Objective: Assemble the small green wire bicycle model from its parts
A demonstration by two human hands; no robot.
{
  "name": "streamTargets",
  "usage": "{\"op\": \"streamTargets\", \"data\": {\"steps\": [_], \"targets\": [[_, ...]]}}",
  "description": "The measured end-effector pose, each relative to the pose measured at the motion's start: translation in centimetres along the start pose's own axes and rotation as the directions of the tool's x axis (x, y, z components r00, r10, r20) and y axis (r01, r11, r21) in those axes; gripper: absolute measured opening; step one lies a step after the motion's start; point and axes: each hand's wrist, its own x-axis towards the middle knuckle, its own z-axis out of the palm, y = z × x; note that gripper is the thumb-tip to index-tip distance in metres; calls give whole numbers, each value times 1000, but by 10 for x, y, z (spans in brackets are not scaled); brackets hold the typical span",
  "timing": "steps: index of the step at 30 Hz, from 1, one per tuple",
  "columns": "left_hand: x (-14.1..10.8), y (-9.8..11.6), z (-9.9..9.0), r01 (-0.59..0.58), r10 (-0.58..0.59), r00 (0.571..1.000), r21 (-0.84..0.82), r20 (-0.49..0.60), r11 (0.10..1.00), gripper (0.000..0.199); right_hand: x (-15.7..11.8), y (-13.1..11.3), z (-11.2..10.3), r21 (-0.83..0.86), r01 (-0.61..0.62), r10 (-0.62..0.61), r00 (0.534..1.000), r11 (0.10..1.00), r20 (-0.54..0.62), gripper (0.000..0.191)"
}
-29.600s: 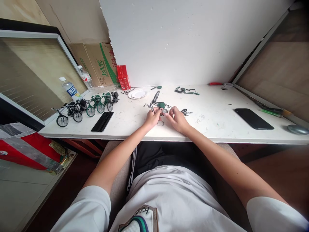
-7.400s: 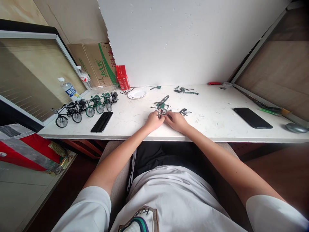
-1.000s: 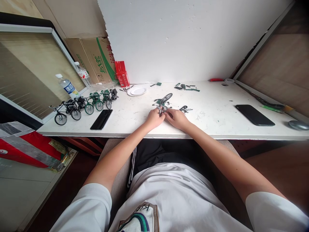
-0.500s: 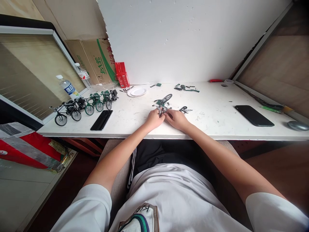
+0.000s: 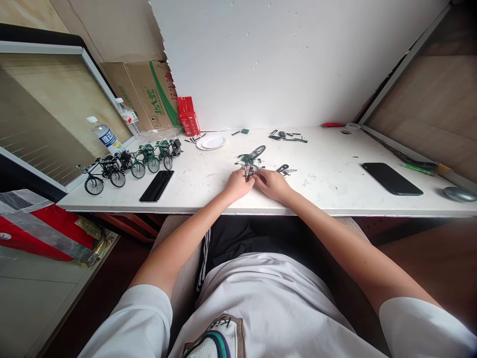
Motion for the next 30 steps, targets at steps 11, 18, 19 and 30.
{"op": "streamTargets", "data": {"steps": [11,18,19,30], "targets": [[1,-2,1,6,-6,1000,9,4,1000,10,0,-1,-1,11,-8,8,1000,1000,-3,31],[0,0,1,-16,16,1000,15,-12,1000,8,-1,-6,-2,28,-121,123,990,992,-73,39],[0,0,1,-16,16,1000,17,-12,1000,8,-1,-5,-2,26,-143,144,986,989,-86,37],[-1,3,-2,-1,1,1000,-12,1,1000,6,-1,3,-1,199,-86,128,969,976,-209,38]]}}
